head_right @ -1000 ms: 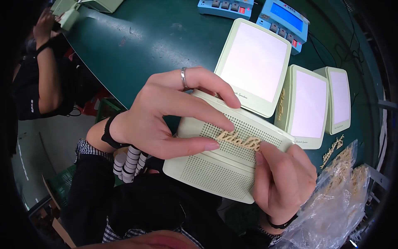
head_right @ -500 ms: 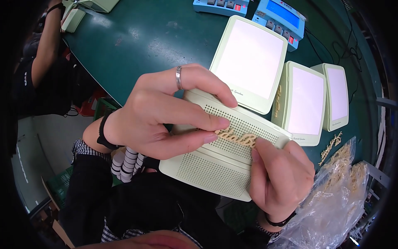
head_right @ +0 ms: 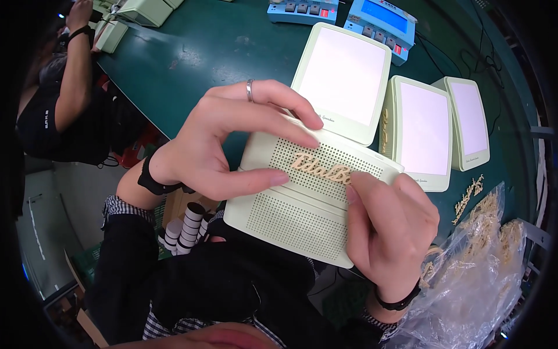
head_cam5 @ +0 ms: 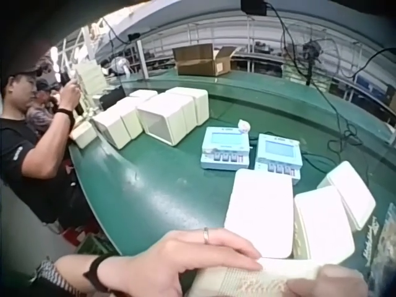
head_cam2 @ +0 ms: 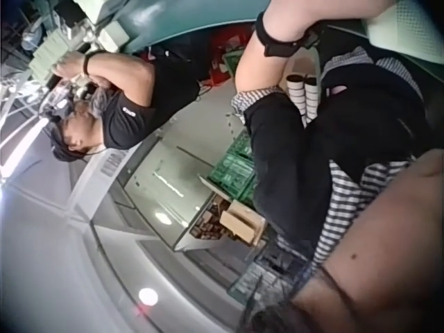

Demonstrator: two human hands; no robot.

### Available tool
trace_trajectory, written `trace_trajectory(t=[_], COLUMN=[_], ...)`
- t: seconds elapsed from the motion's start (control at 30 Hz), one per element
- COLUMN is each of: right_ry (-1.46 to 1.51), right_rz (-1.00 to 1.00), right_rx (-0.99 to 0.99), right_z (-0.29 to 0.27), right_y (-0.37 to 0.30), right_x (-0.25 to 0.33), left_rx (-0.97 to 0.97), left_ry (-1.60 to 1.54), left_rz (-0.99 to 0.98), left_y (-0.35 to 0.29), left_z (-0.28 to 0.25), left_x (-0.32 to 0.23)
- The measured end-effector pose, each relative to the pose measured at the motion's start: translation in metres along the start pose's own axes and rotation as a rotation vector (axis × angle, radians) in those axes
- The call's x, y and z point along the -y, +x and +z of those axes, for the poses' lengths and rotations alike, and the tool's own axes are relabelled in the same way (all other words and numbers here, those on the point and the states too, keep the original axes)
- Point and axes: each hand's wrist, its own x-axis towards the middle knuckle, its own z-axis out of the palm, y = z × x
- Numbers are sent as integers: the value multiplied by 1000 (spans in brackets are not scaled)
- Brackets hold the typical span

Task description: The person presses a logo onto the front of a speaker by hand, then tests the buttons and touch screen of several light-up speakers. This process of attaching the logo and testing the device is repeated for multiple units.

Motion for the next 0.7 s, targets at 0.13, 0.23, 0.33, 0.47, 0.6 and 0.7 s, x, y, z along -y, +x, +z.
trace_trajectory(t=[0.13, 0.23, 0.33, 0.47, 0.6, 0.7], right_ry=[-9, 4, 3, -3, -2, -6], right_rz=[-1, -8, -6, -7, -17, -24], right_rx=[12, -7, -6, 8, 1, 3], right_z=[-2, 2, 1, 0, 1, 1], right_y=[0, -1, 0, 0, 0, -1], right_x=[2, 1, 1, 1, 0, -1], left_rx=[-9, 11, 28, 32, 43, 87], left_ry=[-11, -9, -16, -48, -185, -356], left_rz=[2, 0, -11, -62, -185, -319], left_y=[-1, -3, -2, 2, 10, 18], left_z=[-1, 0, -1, -2, -1, -3], left_x=[1, 7, 9, 6, 6, 8])
